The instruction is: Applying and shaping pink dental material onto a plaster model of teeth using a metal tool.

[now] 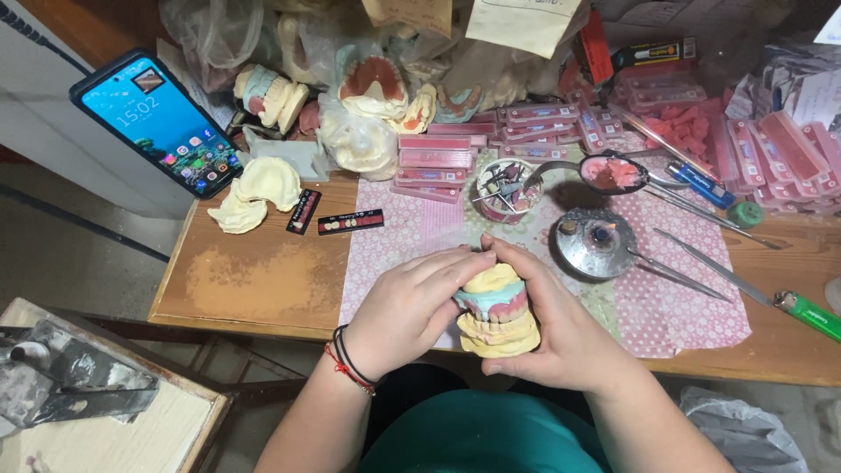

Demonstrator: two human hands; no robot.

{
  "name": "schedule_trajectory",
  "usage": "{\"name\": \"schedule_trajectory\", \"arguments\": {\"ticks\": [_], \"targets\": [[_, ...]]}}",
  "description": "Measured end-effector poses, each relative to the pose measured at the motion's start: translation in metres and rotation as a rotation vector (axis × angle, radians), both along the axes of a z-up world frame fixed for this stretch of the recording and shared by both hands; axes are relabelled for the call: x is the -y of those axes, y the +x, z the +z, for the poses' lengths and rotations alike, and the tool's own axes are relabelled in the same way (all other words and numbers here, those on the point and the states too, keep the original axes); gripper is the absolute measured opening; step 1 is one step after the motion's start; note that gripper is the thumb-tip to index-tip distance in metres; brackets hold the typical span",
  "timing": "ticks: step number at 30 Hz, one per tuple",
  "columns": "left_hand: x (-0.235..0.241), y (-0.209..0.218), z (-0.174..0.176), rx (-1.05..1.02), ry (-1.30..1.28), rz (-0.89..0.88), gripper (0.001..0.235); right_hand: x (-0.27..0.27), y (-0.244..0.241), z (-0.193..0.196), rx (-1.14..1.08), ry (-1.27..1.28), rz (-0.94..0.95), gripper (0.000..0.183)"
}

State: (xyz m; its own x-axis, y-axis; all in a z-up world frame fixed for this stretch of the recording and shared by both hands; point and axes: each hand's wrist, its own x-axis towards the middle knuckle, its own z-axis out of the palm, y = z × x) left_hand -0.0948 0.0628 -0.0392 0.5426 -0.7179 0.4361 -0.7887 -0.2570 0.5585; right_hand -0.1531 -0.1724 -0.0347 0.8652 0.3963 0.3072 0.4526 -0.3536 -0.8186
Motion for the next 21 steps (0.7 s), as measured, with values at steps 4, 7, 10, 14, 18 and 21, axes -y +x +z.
{"name": "schedule_trajectory", "arguments": {"ticks": [4,7,10,14,18,21], "targets": [[0.0,0.0,-0.001,-0.001,-0.011,0.013,0.065,0.001,-0.002,-0.003,-0.037,-0.055,-0.021,0.119],[-0.001,-0.002,0.0,0.004,-0.008,0.034,0.065,0.004,-0.001,-0.005,0.083,-0.152,-0.044,0.128],[-0.001,-0.003,0.004,0.008,-0.039,0.045,0.064,0.007,-0.001,-0.007,0.149,-0.055,0.037,0.132],[-0.003,-0.007,0.018,0.043,-0.082,-0.008,0.063,0.011,-0.001,-0.013,0.078,0.321,0.162,0.098],[0.0,-0.012,0.033,0.156,-0.042,-0.047,0.054,0.014,-0.005,-0.022,0.171,0.204,-0.029,0.08],[0.005,-0.016,0.038,0.216,0.002,-0.014,0.056,0.008,-0.001,-0.011,0.429,0.032,-0.054,0.087]]}}
